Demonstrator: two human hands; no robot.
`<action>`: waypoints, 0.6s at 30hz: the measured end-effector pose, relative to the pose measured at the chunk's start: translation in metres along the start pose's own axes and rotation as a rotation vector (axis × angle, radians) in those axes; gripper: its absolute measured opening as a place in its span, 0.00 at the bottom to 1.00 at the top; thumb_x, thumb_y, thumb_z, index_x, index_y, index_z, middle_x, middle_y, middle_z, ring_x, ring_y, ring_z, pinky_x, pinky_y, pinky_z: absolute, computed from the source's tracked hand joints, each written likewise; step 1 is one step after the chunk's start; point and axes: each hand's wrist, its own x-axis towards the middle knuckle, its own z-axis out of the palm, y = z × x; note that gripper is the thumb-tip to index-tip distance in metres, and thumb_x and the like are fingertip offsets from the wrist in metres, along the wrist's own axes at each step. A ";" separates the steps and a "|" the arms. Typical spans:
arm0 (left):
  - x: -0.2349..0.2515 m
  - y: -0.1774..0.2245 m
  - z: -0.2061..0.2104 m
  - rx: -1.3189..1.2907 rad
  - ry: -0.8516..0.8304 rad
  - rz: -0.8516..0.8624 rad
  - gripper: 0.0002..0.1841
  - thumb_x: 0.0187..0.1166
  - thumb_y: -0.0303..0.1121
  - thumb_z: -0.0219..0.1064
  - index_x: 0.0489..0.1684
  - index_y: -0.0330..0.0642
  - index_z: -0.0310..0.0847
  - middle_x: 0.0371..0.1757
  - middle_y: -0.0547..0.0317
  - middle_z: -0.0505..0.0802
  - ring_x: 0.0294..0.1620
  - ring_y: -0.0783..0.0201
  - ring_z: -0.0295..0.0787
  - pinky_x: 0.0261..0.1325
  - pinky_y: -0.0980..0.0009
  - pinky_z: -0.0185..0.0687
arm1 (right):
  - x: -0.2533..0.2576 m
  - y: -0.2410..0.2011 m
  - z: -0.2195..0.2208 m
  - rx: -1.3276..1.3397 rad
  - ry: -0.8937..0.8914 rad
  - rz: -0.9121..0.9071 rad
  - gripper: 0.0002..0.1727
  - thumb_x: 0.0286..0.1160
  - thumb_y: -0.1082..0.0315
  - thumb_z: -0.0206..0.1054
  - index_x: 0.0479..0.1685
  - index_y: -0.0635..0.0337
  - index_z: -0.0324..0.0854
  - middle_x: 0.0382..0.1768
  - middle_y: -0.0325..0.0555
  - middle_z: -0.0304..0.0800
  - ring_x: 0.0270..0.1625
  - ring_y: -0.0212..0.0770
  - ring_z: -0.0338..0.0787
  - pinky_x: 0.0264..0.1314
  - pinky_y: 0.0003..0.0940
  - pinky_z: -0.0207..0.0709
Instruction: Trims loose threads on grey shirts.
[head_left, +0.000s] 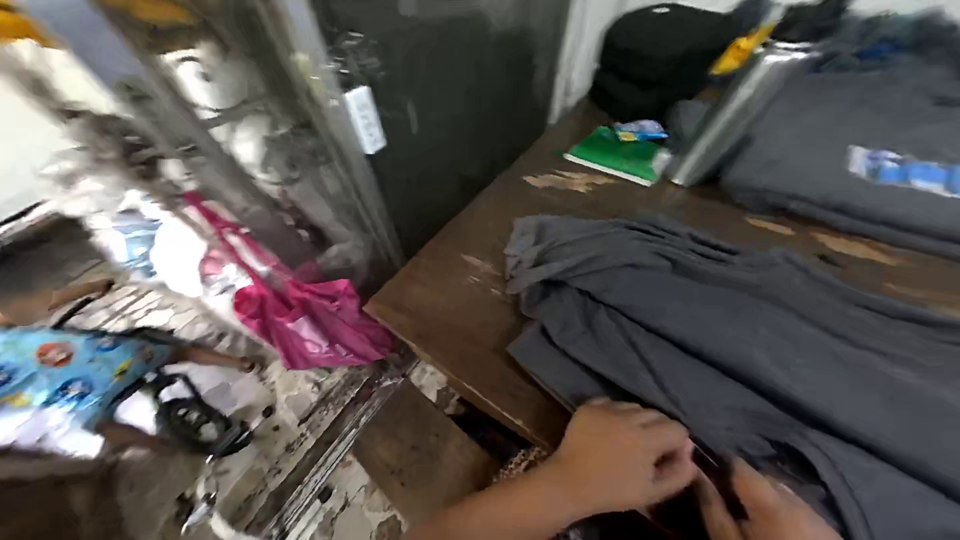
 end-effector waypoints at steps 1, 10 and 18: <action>0.000 0.000 -0.001 0.018 -0.009 0.000 0.10 0.77 0.32 0.66 0.26 0.43 0.88 0.31 0.58 0.94 0.38 0.60 0.93 0.45 0.59 0.85 | 0.001 -0.003 0.003 -0.026 0.031 0.000 0.26 0.84 0.53 0.58 0.39 0.72 0.88 0.27 0.64 0.90 0.34 0.69 0.92 0.33 0.66 0.81; -0.003 -0.028 -0.063 -0.668 -0.847 0.303 0.24 0.86 0.56 0.58 0.34 0.48 0.93 0.56 0.60 0.96 0.65 0.64 0.88 0.74 0.62 0.77 | -0.038 0.070 -0.047 0.189 0.220 0.088 0.25 0.82 0.52 0.66 0.35 0.73 0.82 0.31 0.61 0.87 0.34 0.49 0.85 0.42 0.43 0.79; 0.013 -0.042 -0.049 -0.050 -0.243 0.015 0.20 0.74 0.48 0.75 0.61 0.52 0.88 0.71 0.55 0.89 0.76 0.53 0.80 0.75 0.51 0.75 | -0.065 0.127 -0.072 -0.028 0.204 0.347 0.12 0.65 0.72 0.64 0.38 0.75 0.85 0.40 0.69 0.90 0.48 0.69 0.88 0.58 0.63 0.74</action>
